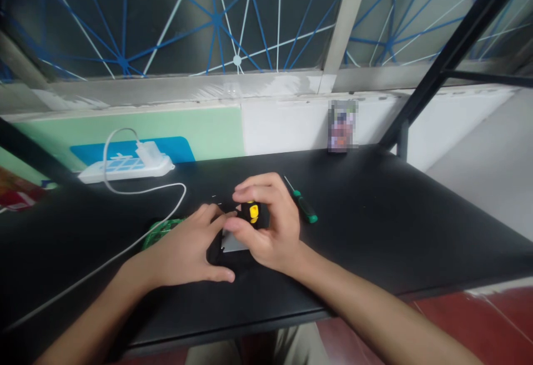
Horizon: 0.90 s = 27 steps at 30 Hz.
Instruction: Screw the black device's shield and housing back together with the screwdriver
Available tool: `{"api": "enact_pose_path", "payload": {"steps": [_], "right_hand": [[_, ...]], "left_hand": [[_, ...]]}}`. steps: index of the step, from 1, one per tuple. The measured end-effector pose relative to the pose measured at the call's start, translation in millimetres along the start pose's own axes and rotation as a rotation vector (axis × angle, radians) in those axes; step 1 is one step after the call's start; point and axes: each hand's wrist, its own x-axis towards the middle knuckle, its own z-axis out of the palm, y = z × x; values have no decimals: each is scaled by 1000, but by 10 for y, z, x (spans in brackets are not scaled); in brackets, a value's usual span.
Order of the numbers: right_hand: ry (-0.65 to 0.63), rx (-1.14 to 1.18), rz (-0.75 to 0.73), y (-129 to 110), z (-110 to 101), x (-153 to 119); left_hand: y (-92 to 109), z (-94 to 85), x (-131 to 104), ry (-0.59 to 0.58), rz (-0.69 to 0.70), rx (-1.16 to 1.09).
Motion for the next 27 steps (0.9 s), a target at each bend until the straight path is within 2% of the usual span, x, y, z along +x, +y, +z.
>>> {"api": "enact_pose_path", "payload": {"steps": [6, 13, 18, 22, 27], "right_hand": [[27, -149, -32, 20, -10, 12], [17, 100, 90, -30, 56, -12], [-28, 113, 107, -28, 39, -25], [-48, 6, 28, -1, 17, 13], [-5, -199, -16, 2, 5, 46]], "left_hand": [[14, -4, -8, 8, -3, 7], [28, -15, -2, 5, -9, 16], [26, -15, 1, -5, -4, 37], [24, -13, -3, -5, -3, 26], [15, 3, -4, 16, 6, 3]]}}
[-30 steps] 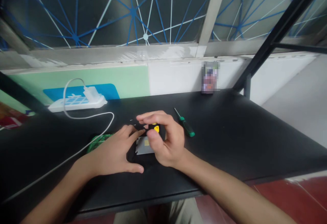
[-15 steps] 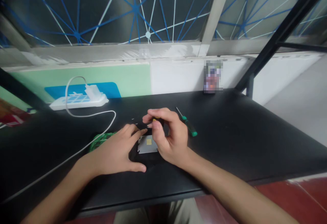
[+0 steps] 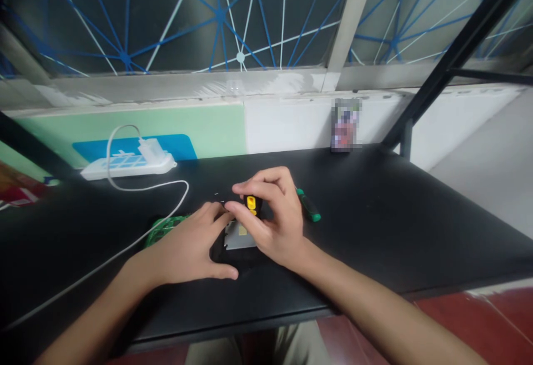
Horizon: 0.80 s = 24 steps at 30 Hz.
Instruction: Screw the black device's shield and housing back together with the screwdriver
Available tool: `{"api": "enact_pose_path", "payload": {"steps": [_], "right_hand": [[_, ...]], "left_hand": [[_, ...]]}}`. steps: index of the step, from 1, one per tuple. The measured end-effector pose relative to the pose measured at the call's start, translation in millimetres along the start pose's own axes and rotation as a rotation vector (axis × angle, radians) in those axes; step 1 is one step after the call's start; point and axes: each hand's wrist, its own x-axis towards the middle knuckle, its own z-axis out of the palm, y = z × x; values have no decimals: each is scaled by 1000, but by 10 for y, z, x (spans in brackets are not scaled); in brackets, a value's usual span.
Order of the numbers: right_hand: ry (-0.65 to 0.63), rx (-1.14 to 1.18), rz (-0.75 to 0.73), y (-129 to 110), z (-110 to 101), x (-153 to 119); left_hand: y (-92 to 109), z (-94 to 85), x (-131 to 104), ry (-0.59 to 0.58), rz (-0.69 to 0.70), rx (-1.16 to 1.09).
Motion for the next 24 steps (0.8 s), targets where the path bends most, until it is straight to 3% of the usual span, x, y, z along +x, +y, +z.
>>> {"api": "enact_pose_path", "payload": {"steps": [3, 10, 18, 24], "right_hand": [[-5, 24, 36, -7, 13, -23], [-11, 346, 186, -37, 59, -80], [-18, 148, 47, 51, 9, -57], [11, 27, 28, 29, -22, -24]], "left_hand": [[-1, 1, 4, -2, 1, -6], [19, -31, 5, -26, -24, 27], [7, -16, -3, -5, -13, -10], [2, -7, -6, -12, -20, 1]]}}
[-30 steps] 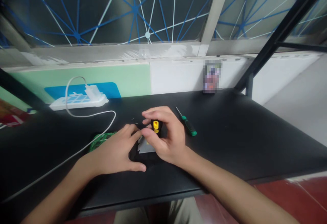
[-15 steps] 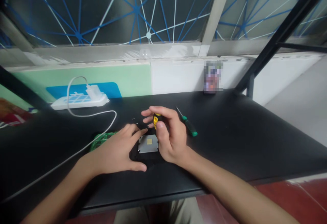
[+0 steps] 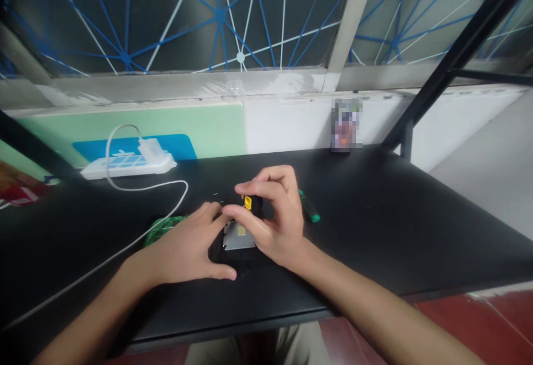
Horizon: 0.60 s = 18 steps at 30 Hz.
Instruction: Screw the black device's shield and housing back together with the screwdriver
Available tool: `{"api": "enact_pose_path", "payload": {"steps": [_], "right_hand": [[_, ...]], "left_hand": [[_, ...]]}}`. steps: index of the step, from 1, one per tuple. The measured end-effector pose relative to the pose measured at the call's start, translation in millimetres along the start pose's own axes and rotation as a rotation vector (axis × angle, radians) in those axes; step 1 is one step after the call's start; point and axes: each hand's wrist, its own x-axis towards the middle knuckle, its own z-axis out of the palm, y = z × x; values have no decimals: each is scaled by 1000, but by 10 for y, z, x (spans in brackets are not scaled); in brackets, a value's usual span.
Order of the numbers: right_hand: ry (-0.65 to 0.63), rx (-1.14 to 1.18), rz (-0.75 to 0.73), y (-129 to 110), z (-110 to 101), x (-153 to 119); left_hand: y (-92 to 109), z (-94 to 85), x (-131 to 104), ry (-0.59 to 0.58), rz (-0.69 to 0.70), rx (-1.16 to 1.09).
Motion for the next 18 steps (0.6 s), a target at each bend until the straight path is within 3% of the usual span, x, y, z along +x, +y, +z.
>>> {"api": "enact_pose_path", "payload": {"steps": [5, 11, 18], "right_hand": [[15, 8, 11, -27, 17, 18], [-45, 243, 103, -79, 31, -25], [-60, 213, 30, -1, 9, -13]], "left_hand": [[5, -5, 9, -5, -4, 0], [8, -18, 11, -18, 5, 28], [9, -16, 5, -16, 6, 13]]}}
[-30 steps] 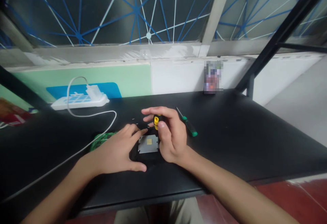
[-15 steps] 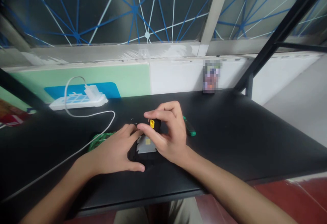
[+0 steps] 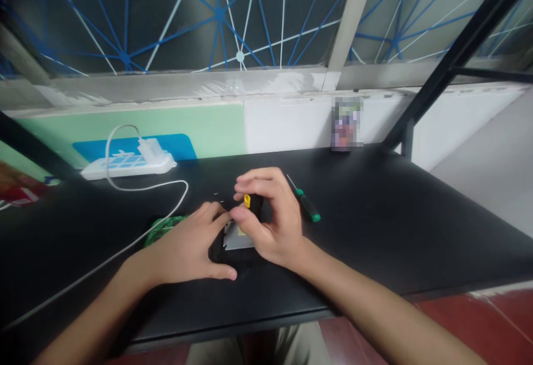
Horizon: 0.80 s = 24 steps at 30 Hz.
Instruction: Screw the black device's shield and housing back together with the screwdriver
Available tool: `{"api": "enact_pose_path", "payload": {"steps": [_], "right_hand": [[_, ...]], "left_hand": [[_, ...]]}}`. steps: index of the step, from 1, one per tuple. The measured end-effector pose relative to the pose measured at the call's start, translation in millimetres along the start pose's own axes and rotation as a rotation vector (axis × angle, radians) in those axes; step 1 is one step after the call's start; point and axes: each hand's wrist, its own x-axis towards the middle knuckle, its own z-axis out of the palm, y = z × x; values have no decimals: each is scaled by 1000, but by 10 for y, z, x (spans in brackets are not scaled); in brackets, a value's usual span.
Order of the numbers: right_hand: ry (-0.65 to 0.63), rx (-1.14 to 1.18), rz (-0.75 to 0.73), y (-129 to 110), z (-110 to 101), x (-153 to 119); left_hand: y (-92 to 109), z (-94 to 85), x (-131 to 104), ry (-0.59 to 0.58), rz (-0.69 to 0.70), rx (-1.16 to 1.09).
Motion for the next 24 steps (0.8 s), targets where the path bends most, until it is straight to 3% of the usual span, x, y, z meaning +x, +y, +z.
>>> {"api": "enact_pose_path", "payload": {"steps": [11, 17, 24], "right_hand": [[57, -178, -41, 8, 2, 29], [1, 4, 62, -45, 28, 1], [0, 25, 37, 4, 9, 3]], "left_hand": [[0, 5, -4, 8, -7, 3], [-5, 8, 5, 5, -2, 9], [24, -9, 14, -19, -22, 33]]}}
